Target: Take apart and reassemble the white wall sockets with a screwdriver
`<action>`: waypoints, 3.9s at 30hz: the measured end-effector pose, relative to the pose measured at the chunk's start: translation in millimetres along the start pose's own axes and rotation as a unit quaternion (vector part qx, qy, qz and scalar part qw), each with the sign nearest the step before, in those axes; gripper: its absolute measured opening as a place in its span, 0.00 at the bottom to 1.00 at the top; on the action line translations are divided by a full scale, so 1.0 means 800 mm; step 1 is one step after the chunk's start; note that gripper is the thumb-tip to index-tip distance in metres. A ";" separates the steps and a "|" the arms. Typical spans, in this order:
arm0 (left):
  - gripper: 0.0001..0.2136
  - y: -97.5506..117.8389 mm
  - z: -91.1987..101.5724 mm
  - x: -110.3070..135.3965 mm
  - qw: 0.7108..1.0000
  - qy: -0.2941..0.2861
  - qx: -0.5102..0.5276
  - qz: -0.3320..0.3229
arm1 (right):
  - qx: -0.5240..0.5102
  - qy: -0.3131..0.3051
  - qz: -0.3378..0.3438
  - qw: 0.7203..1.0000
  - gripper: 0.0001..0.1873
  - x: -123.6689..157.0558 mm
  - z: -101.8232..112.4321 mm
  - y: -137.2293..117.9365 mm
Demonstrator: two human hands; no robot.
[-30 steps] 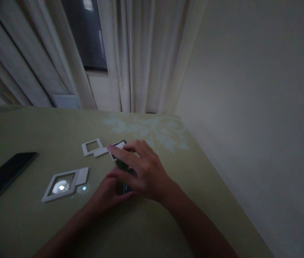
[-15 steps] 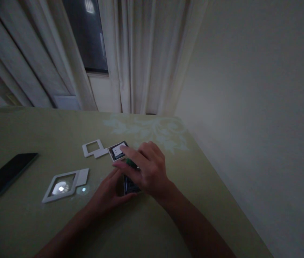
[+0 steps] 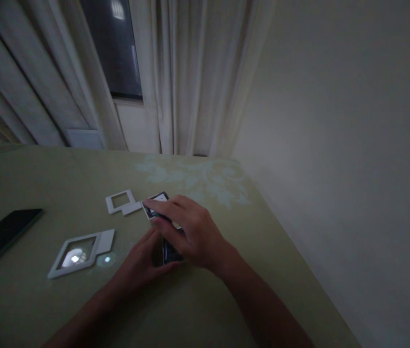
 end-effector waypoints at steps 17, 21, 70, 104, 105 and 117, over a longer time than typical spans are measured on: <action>0.30 -0.001 -0.001 0.000 1.000 -0.002 0.009 0.008 | 0.034 -0.009 -0.018 0.999 0.21 0.002 0.001 0.009; 0.30 0.002 0.000 0.000 1.000 -0.005 0.007 0.012 | 0.054 -0.025 -0.001 0.998 0.23 0.001 0.001 0.004; 0.31 -0.002 0.000 0.000 1.000 -0.016 0.025 0.007 | -0.062 0.058 -0.031 0.996 0.16 -0.001 -0.013 0.000; 0.24 0.026 -0.011 0.002 0.997 -0.072 0.027 -0.004 | -0.082 -0.100 -0.038 0.991 0.23 0.004 0.023 -0.021; 0.23 0.026 -0.009 0.002 0.997 -0.076 0.029 -0.001 | -0.101 -0.126 -0.030 0.986 0.26 0.003 0.024 -0.021; 0.33 0.021 -0.003 0.002 0.994 -0.095 0.051 0.019 | -0.065 -0.033 -0.073 0.995 0.16 0.005 0.014 -0.017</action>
Point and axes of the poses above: each hand's wrist, its own x-axis away from the middle knuckle, its own z-axis out of the back of the hand, y = z × x, the point moved 3 cm from there along -x, towards the middle knuckle, and after that the axes turned 13 degrees about x, right-handed, at the moved point
